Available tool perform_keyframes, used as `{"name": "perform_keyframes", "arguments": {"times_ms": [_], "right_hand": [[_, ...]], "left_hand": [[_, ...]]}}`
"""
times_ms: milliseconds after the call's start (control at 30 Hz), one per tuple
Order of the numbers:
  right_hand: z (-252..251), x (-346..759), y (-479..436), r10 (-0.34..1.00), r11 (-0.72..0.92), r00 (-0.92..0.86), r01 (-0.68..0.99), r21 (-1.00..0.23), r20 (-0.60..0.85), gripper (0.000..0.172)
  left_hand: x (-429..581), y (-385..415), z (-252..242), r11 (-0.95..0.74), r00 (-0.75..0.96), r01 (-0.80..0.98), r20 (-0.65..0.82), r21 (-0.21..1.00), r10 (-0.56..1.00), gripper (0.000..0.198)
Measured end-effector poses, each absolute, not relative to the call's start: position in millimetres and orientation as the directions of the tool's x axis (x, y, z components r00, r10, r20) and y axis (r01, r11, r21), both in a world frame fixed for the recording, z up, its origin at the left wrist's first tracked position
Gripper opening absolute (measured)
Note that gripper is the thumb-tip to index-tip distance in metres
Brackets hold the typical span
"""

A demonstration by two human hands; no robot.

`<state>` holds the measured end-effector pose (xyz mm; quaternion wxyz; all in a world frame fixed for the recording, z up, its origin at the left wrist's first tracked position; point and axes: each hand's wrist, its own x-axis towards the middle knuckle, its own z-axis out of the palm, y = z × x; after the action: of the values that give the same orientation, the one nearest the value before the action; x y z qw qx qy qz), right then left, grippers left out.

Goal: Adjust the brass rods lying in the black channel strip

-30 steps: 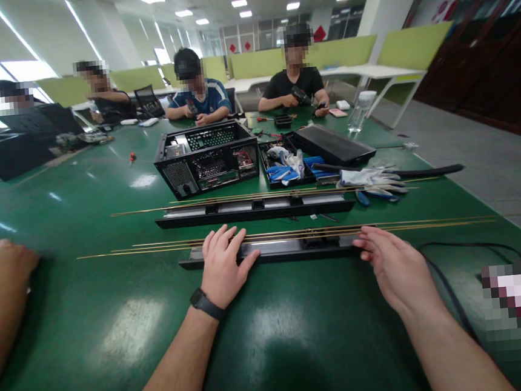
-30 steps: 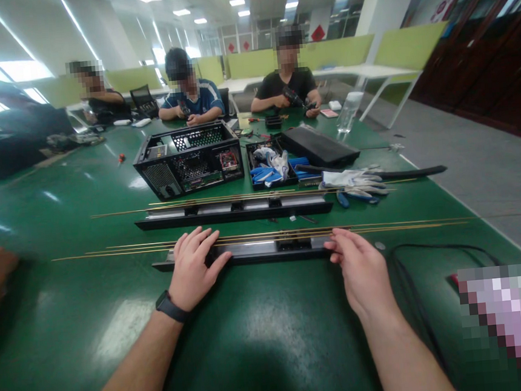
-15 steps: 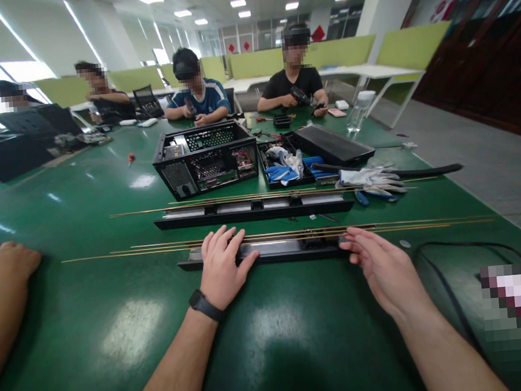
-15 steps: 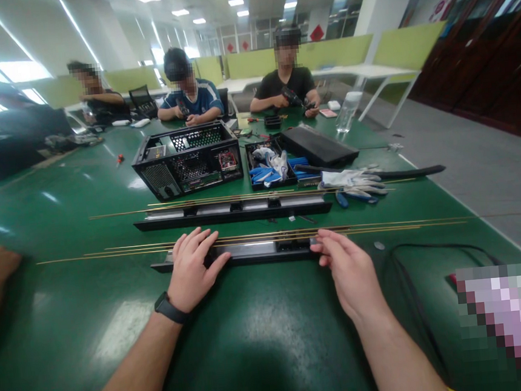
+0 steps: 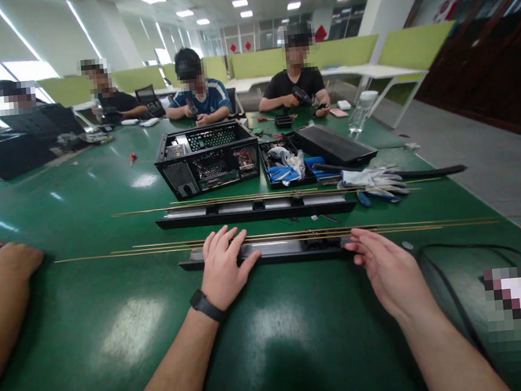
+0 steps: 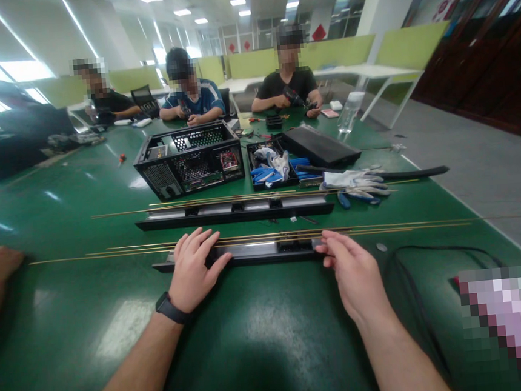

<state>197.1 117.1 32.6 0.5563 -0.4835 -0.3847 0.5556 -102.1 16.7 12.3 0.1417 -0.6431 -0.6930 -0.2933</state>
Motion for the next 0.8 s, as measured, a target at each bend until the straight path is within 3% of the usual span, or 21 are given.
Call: {"name": "perform_keyframes", "arguments": {"times_ms": [100,267,433,600,800], "right_hand": [[32.8,197.0,117.1,0.984,-0.077,0.133,-0.257,-0.963,-0.114,0.041],[33.7,196.5,116.4,0.992,-0.1,0.054,-0.223,-0.97,-0.115,0.042],[31.5,199.0,118.1,0.984,-0.077,0.141,-0.229,-0.97,-0.111,0.041],[32.1,198.0,116.3,0.994,-0.095,0.035,-0.188,-0.978,-0.103,0.04],[33.9,198.2,117.8,0.984,-0.092,0.129,-0.242,-0.966,-0.126,0.042]], "left_hand": [[-102.0,16.9,12.1,-0.001,-0.13,0.975,0.573,0.223,0.809,0.048],[-102.2,17.1,11.9,0.001,-0.14,0.972,0.571,0.237,0.809,0.046],[-101.2,16.6,13.8,0.002,-0.139,0.972,0.563,0.236,0.814,0.047],[-100.1,16.1,15.5,0.01,-0.149,0.97,0.564,0.242,0.812,0.046],[-101.2,16.6,14.2,0.001,-0.148,0.967,0.56,0.254,0.815,0.047]]}}
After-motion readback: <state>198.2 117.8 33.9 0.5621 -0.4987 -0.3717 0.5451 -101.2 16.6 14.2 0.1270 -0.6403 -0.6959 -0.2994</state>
